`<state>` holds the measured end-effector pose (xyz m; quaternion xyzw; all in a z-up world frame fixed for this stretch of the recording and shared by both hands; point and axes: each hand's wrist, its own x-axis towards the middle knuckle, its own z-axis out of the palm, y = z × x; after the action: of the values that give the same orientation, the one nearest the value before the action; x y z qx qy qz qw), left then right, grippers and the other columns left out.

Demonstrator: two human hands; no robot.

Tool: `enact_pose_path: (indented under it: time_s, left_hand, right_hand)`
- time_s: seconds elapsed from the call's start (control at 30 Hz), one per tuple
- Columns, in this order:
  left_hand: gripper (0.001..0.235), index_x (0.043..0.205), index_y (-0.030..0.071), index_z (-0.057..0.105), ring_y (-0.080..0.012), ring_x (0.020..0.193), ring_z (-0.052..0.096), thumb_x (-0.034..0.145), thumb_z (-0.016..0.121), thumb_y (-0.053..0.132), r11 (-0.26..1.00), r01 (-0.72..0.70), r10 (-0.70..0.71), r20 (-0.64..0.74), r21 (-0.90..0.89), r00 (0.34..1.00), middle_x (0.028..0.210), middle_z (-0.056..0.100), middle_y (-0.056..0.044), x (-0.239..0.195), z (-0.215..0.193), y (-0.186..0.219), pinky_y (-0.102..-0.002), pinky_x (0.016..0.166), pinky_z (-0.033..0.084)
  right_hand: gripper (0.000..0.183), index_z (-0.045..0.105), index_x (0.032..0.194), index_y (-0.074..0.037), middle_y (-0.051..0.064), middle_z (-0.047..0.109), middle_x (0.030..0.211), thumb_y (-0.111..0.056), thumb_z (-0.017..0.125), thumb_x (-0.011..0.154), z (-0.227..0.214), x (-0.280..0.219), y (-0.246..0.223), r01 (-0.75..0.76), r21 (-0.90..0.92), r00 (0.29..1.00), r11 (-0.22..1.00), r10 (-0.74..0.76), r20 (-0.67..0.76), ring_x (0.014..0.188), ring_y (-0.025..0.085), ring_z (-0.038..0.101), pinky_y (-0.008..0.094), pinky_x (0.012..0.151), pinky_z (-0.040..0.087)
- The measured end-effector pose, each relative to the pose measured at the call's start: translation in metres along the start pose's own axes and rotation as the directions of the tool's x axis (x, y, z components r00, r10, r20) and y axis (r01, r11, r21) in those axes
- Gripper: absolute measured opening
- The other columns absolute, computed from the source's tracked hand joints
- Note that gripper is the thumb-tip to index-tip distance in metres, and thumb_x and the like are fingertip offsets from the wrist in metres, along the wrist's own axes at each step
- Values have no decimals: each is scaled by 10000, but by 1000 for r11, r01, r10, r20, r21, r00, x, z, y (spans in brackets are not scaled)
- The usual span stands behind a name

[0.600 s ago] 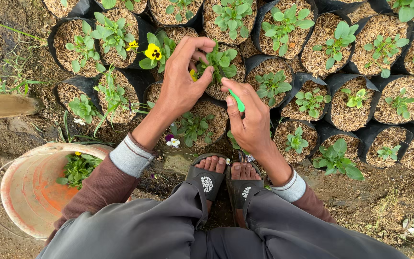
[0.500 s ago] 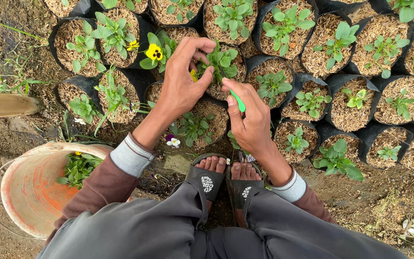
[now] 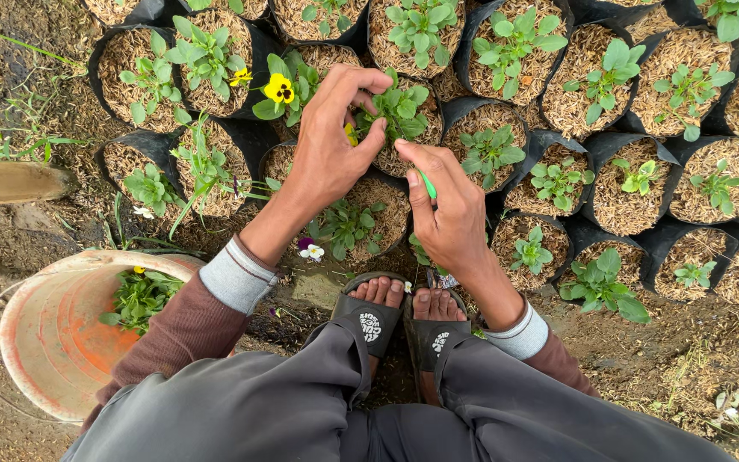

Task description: The person uses a small green knife to cut flower stems from potted plants and places the cuttings into a nearby bucket. The person works methodically across multiple pots, trimming both yellow and purple flowers.

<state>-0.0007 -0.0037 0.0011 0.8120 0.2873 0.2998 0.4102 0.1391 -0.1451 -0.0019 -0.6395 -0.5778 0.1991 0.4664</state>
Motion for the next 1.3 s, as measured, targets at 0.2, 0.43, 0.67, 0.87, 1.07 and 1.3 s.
enact_pose_path:
  time_s: [0.2,0.43,0.67,0.87,1.07,1.3]
  left_hand:
    - [433,1297,70,592,-144,984,667,902,711,-61,1000,2,-2,-5,-3,1000,1200,598,-67,0,1,0,-279,744,484]
    - [431,1289,67,595,-148,990,667,900,723,-68,1000,-17,17,-11,1,1000,1225,595,-66,0,2,-1,-280,761,497]
    - [422,1277,66,601,-144,992,673,897,726,-67,1000,-18,18,-17,1,1000,1237,585,-68,1,3,0,-274,753,499]
    - [413,1268,68,606,-139,991,671,899,726,-76,1000,-31,31,-25,-2,999,1233,579,-64,1,4,-1,-272,755,494]
    - [396,1241,64,616,-131,977,679,886,728,-73,1000,-26,26,-56,7,998,1199,581,-60,1,5,-2,-270,748,483]
    - [362,1217,57,621,-129,963,661,891,723,-63,1000,7,-7,-80,-4,997,1155,586,-52,0,7,-3,-269,751,475]
  right_hand:
    - [281,627,1360,-81,137,692,1222,-43,568,1089,-1,1,-1,16,-12,1000,1000,-16,2,980,285,740,361,789,587]
    - [265,636,1349,-86,133,700,1213,-57,560,1096,-3,2,-1,-21,2,1000,1000,21,8,925,247,738,320,695,579]
    - [261,636,1352,-93,106,714,1155,-77,565,1101,-5,4,1,-39,-14,999,999,39,23,855,225,721,321,652,549]
    - [264,633,1359,-97,92,731,1134,-100,570,1102,-5,4,4,-61,2,998,998,61,29,809,192,707,305,617,525]
    - [261,634,1353,-92,82,744,1160,-124,583,1100,-2,-2,3,-86,26,996,996,85,22,783,170,701,292,615,525]
    - [264,633,1360,-82,84,744,1165,-123,598,1101,0,-5,5,-74,41,997,996,73,9,828,161,715,284,641,535]
